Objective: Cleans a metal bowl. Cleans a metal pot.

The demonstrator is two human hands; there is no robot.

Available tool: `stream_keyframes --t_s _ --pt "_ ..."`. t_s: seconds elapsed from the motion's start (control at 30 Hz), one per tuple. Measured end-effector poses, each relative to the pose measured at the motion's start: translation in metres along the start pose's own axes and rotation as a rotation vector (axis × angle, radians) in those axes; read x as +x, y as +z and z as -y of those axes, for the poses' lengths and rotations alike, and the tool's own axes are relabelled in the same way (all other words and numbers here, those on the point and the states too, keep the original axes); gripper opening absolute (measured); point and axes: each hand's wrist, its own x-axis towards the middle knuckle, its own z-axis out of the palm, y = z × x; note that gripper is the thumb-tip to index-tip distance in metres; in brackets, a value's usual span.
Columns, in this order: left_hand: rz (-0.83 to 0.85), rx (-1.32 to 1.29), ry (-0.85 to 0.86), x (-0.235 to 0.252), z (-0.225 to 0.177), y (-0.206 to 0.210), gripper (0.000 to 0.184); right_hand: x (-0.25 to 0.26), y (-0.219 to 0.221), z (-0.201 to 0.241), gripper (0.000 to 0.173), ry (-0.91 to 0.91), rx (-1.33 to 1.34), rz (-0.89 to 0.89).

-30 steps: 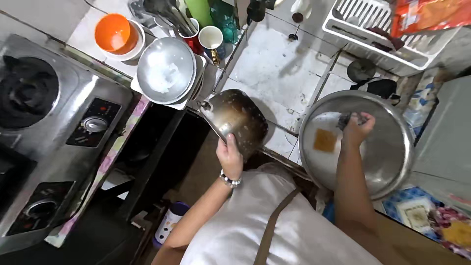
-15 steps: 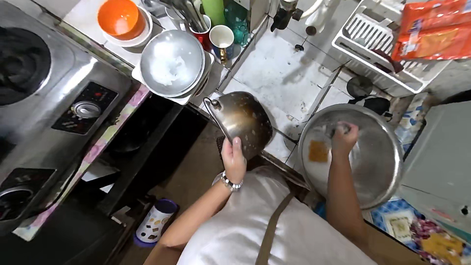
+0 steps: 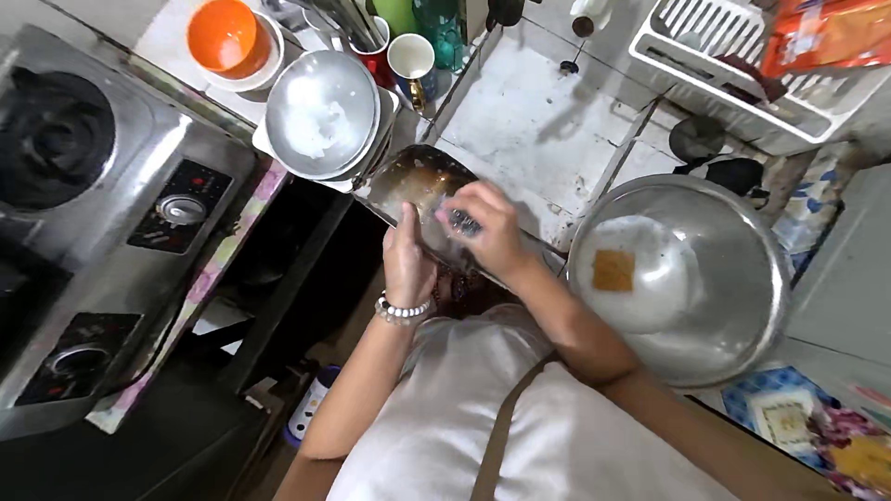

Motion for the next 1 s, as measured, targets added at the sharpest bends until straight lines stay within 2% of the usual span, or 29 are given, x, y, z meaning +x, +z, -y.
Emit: stream_keyframes --t_s 0.03,0.13,0.2,0.23,0.3,0.4,0.47,0.53,0.6,0.67,0.8,0.9,1.0 --pt "-0.013 0.062 0.084 0.0 0.003 -0.005 0.035 0.007 -0.004 -0.009 0.015 0.006 -0.002 -0.01" --pt "-0.119 0.309 0.276 0.003 0.011 -0.014 0.06 0.02 -0.011 -0.026 0.013 0.007 -0.003 -0.035" --pt "-0.101 0.453 0.394 0.007 0.012 -0.018 0.071 0.022 -0.011 -0.027 0.012 0.026 -0.004 -0.048" --pt "-0.067 0.552 0.463 0.01 0.01 -0.02 0.071 0.021 -0.011 -0.027 0.013 0.052 -0.005 -0.055" --pt "-0.034 0.879 0.571 0.015 0.006 -0.024 0.055 0.021 -0.01 -0.029 0.012 0.106 -0.01 -0.08" --pt "-0.088 1.264 0.732 0.025 -0.007 -0.025 0.033 0.023 -0.012 -0.033 0.013 0.154 -0.03 -0.107" --pt "0.039 1.213 0.93 0.049 -0.01 -0.038 0.034 0.024 -0.013 -0.037 0.013 0.162 -0.031 -0.121" --pt "0.258 0.999 1.136 0.087 -0.007 -0.055 0.037 0.025 -0.013 -0.038 0.014 0.166 -0.018 -0.114" --pt "0.361 0.806 1.277 0.118 -0.003 -0.063 0.043 0.027 -0.01 -0.035 0.014 0.167 0.012 -0.105" --pt "0.384 0.645 1.275 0.135 0.001 -0.061 0.043 0.03 -0.006 -0.033 0.013 0.167 0.027 -0.107" --pt "0.341 0.394 1.141 0.135 0.013 -0.042 0.026 0.033 -0.003 -0.035 0.012 0.194 0.009 -0.149" --pt "0.236 0.35 1.138 0.122 0.021 -0.032 0.024 0.024 0.002 -0.01 0.011 0.201 -0.028 -0.112" --pt "0.218 0.367 1.148 0.112 0.028 -0.031 0.029 0.007 0.019 0.012 0.012 0.057 -0.045 -0.062"
